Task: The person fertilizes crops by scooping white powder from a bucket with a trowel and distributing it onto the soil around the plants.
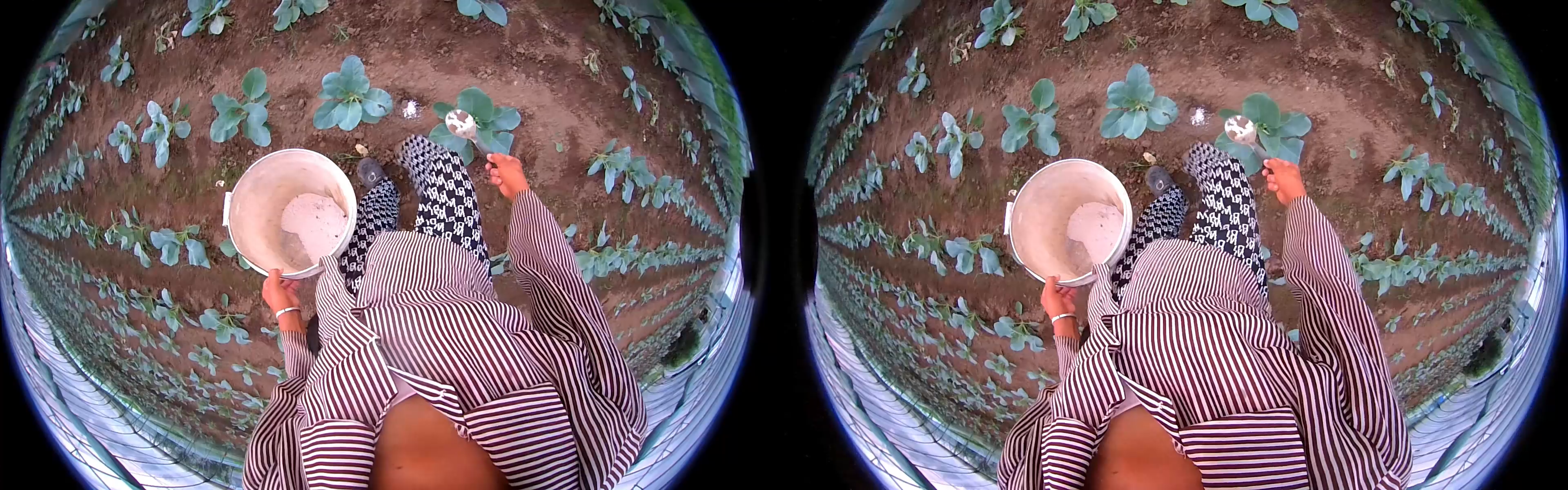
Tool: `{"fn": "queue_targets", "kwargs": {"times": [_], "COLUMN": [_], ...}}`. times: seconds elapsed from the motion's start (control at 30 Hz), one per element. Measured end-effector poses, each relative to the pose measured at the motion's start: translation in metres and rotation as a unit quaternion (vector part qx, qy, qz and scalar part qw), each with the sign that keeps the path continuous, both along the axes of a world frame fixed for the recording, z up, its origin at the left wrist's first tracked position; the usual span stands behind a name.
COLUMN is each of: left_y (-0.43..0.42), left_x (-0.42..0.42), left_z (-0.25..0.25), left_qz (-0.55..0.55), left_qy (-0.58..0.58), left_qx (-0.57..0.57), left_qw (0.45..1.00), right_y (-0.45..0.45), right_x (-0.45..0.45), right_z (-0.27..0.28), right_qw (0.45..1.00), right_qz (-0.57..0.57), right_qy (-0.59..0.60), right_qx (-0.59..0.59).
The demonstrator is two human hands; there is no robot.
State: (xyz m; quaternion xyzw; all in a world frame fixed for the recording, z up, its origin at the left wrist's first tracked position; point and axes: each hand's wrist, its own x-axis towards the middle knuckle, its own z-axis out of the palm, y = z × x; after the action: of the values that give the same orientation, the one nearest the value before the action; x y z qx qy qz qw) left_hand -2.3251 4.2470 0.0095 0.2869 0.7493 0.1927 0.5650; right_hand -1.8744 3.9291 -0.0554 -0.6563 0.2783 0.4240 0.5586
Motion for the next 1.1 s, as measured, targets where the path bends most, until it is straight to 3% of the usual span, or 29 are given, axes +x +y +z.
{"fn": "queue_targets", "kwargs": {"times": [0.2, 0.47, 0.63, 0.8, 0.97, 1.1], "left_y": [0.021, 0.06, 0.083, 0.074, 0.062, 0.05], "left_x": [0.023, 0.059, 0.08, 0.085, 0.078, 0.101], "left_z": [0.008, 0.013, 0.017, 0.018, 0.021, 0.038], "left_qz": [-0.037, -0.121, -0.192, -0.196, -0.171, -0.187], "left_qy": [0.0, -0.041, -0.006, -0.033, -0.045, 0.001], "left_qx": [0.045, 0.11, 0.113, 0.115, 0.096, 0.108], "left_qw": [0.998, 0.986, 0.975, 0.973, 0.98, 0.976], "right_y": [0.01, 0.014, -0.035, -0.066, -0.038, 0.029], "right_x": [-0.005, -0.018, -0.039, -0.061, -0.048, -0.024], "right_z": [0.025, 0.059, 0.046, 0.033, 0.032, 0.034], "right_qw": [0.995, 0.994, 0.993, 0.996, 0.996, 0.996], "right_qz": [-0.005, -0.019, -0.042, -0.092, -0.078, 0.015], "right_qy": [-0.052, -0.053, -0.048, 0.015, -0.007, -0.003], "right_qx": [0.09, 0.091, 0.098, 0.001, 0.037, 0.089]}}
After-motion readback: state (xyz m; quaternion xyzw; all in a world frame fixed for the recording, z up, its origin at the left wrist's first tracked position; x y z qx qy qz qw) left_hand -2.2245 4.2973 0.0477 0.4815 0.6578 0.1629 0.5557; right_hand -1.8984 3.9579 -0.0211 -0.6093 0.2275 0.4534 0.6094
